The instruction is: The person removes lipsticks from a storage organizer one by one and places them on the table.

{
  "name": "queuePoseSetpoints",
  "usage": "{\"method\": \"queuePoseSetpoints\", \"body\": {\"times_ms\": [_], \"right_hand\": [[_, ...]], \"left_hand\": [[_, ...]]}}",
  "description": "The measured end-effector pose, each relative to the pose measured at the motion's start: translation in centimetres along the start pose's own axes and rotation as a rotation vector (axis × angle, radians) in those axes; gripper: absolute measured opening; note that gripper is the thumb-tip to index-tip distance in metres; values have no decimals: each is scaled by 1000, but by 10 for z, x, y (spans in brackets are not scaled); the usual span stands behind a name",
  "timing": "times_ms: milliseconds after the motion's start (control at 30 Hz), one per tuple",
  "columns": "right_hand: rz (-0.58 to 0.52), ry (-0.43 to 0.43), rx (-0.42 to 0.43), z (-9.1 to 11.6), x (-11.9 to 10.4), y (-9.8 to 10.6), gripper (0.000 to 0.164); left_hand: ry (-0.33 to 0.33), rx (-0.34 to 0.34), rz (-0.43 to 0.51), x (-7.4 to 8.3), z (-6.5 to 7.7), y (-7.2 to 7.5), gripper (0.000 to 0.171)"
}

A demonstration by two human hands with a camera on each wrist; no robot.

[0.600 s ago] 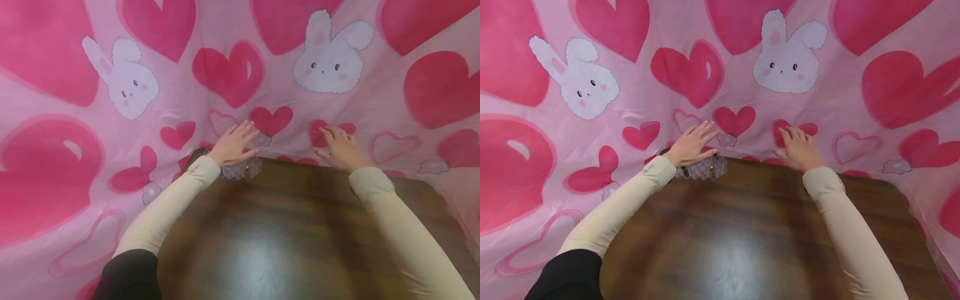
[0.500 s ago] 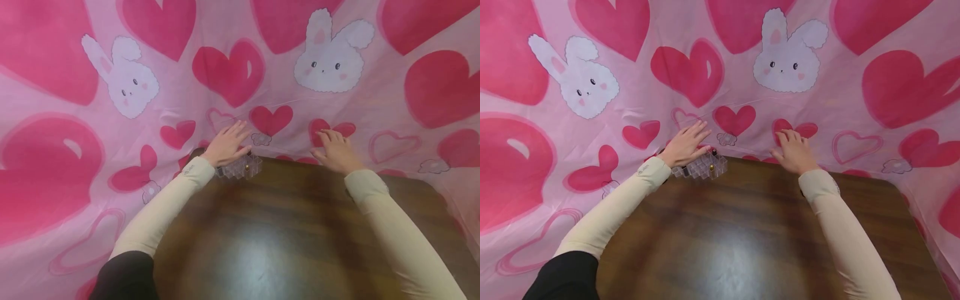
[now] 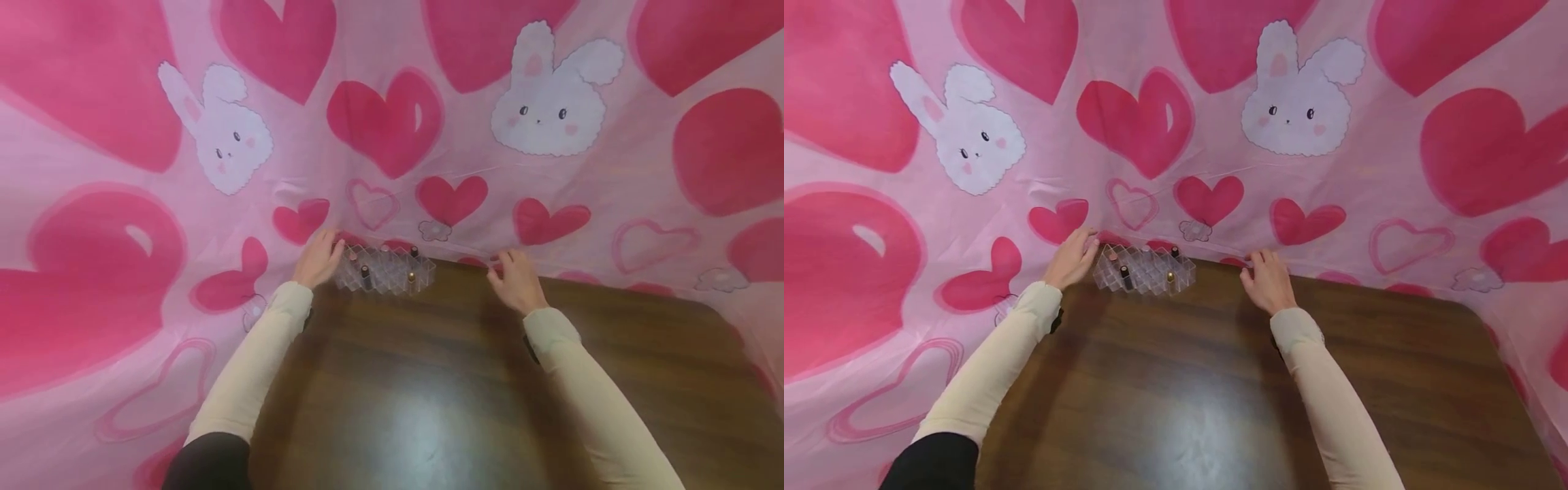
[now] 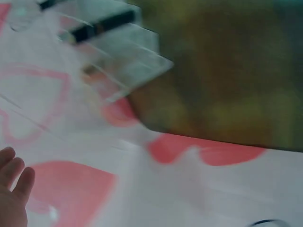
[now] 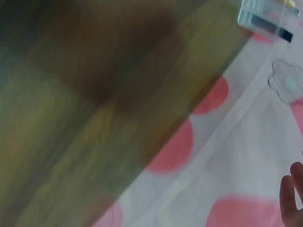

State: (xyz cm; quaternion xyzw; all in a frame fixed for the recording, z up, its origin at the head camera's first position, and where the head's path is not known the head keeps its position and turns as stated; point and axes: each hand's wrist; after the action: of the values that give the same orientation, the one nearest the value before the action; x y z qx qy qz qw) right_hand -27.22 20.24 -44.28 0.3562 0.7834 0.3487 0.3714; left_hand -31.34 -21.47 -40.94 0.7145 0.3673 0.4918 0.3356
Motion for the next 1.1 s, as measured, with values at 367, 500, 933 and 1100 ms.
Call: {"method": "queuePoseSetpoints", "body": {"times_ms": [367, 500, 933, 1100], "right_hand": [[-99, -90, -254, -5, -21, -49, 57], [-75, -112, -401, -11, -30, -62, 66], [-89, -151, -524, -21, -45, -77, 74], [-118, -155, -493, -24, -47, -85, 74]], "left_hand": [[192, -230, -144, -44, 22, -39, 61], [229, -302, -212, -53, 23, -46, 66], [309, -261, 59, -61, 18, -45, 64], [306, -237, 134, -59, 10, -52, 62]]}}
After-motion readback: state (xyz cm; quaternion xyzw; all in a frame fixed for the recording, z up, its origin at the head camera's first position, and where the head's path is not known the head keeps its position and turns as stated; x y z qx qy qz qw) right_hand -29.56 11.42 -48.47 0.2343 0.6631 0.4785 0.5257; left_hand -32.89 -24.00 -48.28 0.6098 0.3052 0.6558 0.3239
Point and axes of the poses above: each hand's wrist, its own z-axis away from the middle knuckle, its own y-axis out of the back of the hand, x = y × z, and after that the axes turned 7 degrees about y, right-handed
